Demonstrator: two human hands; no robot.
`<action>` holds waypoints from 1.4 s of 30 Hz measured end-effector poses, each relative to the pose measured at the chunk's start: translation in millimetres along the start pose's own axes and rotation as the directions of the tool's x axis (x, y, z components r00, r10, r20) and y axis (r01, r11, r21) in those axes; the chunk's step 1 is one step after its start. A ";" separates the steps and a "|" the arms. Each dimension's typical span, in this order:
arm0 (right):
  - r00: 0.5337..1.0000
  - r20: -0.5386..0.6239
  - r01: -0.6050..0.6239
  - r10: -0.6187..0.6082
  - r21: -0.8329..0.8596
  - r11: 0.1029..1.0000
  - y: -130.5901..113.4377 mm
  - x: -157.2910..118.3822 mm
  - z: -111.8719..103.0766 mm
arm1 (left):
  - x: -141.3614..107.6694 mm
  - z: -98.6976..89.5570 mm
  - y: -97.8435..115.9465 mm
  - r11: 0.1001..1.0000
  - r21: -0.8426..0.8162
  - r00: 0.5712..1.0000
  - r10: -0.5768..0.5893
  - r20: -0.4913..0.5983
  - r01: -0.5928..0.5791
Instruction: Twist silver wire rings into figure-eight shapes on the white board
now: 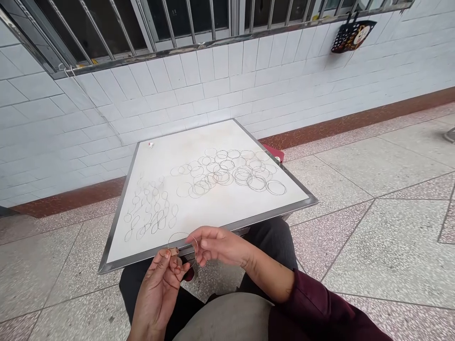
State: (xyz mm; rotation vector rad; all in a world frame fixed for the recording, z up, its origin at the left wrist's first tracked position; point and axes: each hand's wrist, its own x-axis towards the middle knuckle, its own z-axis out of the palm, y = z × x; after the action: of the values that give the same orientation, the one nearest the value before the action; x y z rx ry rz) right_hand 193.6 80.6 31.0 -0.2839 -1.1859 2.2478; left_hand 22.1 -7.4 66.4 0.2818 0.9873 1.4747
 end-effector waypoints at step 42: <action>0.991 0.108 0.059 -0.072 0.121 0.991 35.8 9.4 9.6 | -18.9 5.2 1.0 0.710 0.681 0.980 0.072 0.183 -0.179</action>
State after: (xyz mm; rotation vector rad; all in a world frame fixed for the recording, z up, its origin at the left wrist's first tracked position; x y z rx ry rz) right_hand 167.8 63.7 8.3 -0.0715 -1.0970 2.2911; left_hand 28.8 -22.3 77.4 1.0137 1.4029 1.1155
